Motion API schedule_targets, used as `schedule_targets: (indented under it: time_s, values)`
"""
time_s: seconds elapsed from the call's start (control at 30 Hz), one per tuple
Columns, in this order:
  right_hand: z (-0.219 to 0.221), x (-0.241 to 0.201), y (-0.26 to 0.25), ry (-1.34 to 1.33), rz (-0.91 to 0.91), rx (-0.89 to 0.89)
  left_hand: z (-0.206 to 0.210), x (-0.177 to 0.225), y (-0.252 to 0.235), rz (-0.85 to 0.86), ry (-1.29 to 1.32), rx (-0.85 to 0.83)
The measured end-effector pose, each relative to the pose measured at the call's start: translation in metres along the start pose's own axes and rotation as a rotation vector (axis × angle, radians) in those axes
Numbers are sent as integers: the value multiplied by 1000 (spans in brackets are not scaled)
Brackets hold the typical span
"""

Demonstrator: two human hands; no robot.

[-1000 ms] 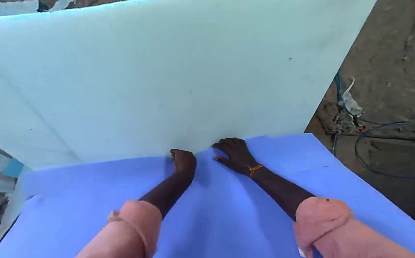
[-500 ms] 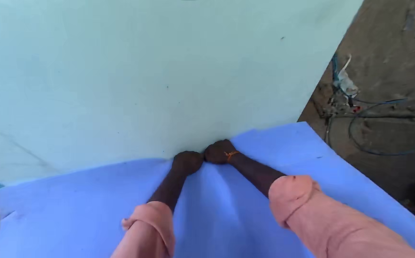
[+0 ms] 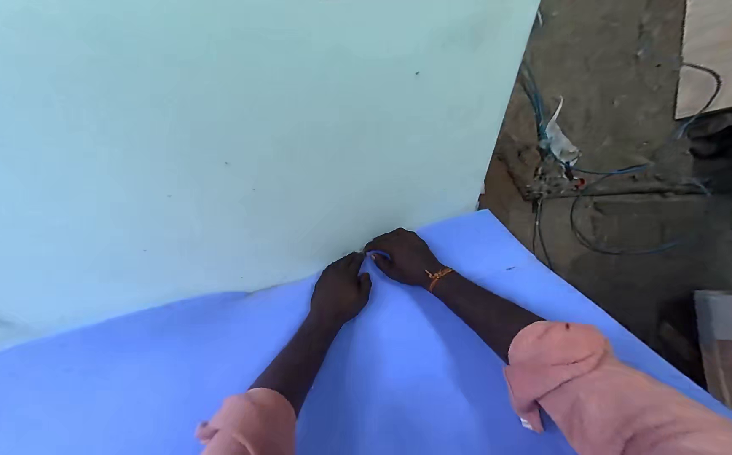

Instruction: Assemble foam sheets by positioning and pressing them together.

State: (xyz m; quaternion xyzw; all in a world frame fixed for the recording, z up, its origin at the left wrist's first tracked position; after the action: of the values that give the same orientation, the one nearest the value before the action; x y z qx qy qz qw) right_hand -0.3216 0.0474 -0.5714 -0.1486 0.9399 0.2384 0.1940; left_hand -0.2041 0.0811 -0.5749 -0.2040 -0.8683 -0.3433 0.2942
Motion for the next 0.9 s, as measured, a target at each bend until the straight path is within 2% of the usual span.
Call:
schedule_targets:
  time_s: [0.17, 0.2, 0.27, 0.33, 0.4, 0.43, 0.47, 0.53, 0.6, 0.67, 0.73, 0.83, 0.9]
  values:
    - [59, 17, -4, 89, 266, -581, 24, -15, -21, -194, -78, -354]
    - [60, 18, -10, 69, 261, -622, 17, -16, -26, -200, -103, -355]
    - [43, 25, -10, -35, 207, -508, 11, -11, -27, -176, -94, -333]
    - [18, 18, 11, -143, 115, -268, 15, -11, -19, -167, -97, -326]
    - [-20, 23, 27, -43, 15, 24, 12, -6, -22, -221, -157, -384]
    - [-34, 36, 35, 29, 7, 106, 8, 0, -22, -258, -202, -415]
    - [-38, 54, 43, 71, 40, 116, 4, 11, -21, -285, -237, -414]
    - [-28, 80, 49, 44, 94, 45, -1, 38, -22, -210, -302, -302]
    - [-19, 85, 45, 13, 112, -35, 3, 70, -35, 40, -299, -115]
    - [-19, 84, 41, 17, 138, -86, 22, 89, -55, 197, -115, -75]
    - [-7, 92, 39, 48, 243, -219, 41, 86, -71, 153, 50, -124]
    - [21, 102, 39, -1, 439, -482, 58, 72, -71, 16, 59, -226]
    - [5, 114, 31, -68, 388, -421, 49, 74, -75, 44, 48, -171]
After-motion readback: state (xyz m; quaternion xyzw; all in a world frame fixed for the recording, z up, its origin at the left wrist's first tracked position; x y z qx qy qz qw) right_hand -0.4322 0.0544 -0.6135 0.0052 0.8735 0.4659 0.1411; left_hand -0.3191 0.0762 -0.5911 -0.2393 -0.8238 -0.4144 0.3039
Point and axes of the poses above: each hand's wrist, its own y-axis away from the middle knuckle, its own z-axis out of the palm, x = y × z, the point moved 10 cm from there along -y, towards the middle knuckle, and after that the axes turned 2 degrees about z, right-handed, at the moved point
